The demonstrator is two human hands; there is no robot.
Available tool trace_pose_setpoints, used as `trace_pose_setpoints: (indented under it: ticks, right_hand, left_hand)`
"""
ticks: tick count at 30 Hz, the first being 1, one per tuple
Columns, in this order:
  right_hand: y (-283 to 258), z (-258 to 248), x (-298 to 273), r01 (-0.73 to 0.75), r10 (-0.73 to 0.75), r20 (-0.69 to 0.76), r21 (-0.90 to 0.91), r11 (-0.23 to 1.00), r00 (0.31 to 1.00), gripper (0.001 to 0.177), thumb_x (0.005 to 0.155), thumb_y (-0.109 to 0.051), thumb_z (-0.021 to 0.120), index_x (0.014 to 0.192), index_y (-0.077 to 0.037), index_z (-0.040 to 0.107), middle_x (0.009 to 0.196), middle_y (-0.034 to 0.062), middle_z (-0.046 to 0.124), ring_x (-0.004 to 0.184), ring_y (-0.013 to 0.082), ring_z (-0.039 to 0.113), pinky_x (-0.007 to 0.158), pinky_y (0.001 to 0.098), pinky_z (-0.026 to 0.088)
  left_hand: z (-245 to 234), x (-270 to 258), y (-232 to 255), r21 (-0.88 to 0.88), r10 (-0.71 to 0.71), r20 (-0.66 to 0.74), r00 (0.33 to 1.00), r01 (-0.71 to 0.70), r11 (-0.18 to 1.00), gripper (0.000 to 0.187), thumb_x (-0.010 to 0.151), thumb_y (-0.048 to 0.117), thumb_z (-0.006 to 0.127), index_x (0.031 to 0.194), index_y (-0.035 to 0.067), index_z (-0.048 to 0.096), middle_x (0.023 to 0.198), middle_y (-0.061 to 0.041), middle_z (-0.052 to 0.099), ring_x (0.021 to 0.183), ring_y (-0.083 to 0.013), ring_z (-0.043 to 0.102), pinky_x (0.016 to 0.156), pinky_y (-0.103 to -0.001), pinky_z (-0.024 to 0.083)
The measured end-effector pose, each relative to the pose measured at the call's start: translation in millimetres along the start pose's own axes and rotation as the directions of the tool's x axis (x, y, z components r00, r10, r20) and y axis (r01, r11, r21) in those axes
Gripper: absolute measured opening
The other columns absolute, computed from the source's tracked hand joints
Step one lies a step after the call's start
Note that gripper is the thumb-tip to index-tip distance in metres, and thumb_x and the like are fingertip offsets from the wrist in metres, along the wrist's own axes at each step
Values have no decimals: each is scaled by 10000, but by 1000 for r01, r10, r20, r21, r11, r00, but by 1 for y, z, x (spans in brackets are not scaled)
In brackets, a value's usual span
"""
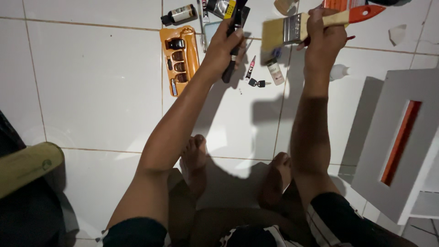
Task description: The person sits on a tiled floor and organizes various paint supplies. They open small paint tubes, squeeze contents onto a yellow plastic palette, and use a paintbrush to mix or apply the paint. The person then places the filled palette into a white drawer.
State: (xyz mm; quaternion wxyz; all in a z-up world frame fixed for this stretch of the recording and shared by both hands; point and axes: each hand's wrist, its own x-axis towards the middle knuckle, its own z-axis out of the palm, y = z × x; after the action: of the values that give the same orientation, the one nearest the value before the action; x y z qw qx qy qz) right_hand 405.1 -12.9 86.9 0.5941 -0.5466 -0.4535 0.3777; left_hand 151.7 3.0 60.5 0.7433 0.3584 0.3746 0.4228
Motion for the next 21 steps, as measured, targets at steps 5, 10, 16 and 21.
trace_pose_setpoints:
  ticks: [5, 10, 16, 21]
  right_hand:
    - [-4, 0, 2, 10, -11, 17, 31, 999, 1000, 262, 1157, -213, 604, 1227, 37, 639, 948, 49, 641, 759, 117, 655, 589, 280, 567]
    - [1, 0, 1, 11, -12, 18, 53, 999, 1000, 262, 1148, -214, 614, 1220, 37, 626, 937, 62, 642, 750, 120, 653, 581, 271, 557]
    - [-1, -3, 1, 45, -45, 21, 20, 999, 999, 259, 1140, -201, 613, 1248, 34, 627, 995, 84, 683, 781, 134, 688, 602, 276, 593]
    - [-22, 0, -2, 110, -110, 100, 2, 994, 989, 252, 1103, -88, 694, 1308, 40, 621, 1134, 112, 681, 944, 161, 710, 741, 290, 632]
  left_hand:
    - [1, 0, -6, 62, 26, 11, 1000, -27, 998, 426, 1086, 301, 582, 1396, 33, 464, 831, -65, 604, 554, -135, 546, 491, -314, 499]
    - [8, 0, 0, 52, -33, -28, 999, 35, 998, 387, 1077, 322, 552, 1353, 58, 492, 793, -43, 591, 520, -126, 535, 453, -296, 479]
    - [6, 0, -6, 102, -9, -41, 999, 13, 995, 358, 1073, 302, 562, 1343, 85, 469, 815, -46, 596, 546, -116, 557, 465, -294, 494]
    - [-1, 12, -22, 121, 20, -49, 999, -14, 992, 350, 1102, 249, 588, 1371, 64, 463, 908, -70, 630, 766, -147, 658, 657, -320, 602]
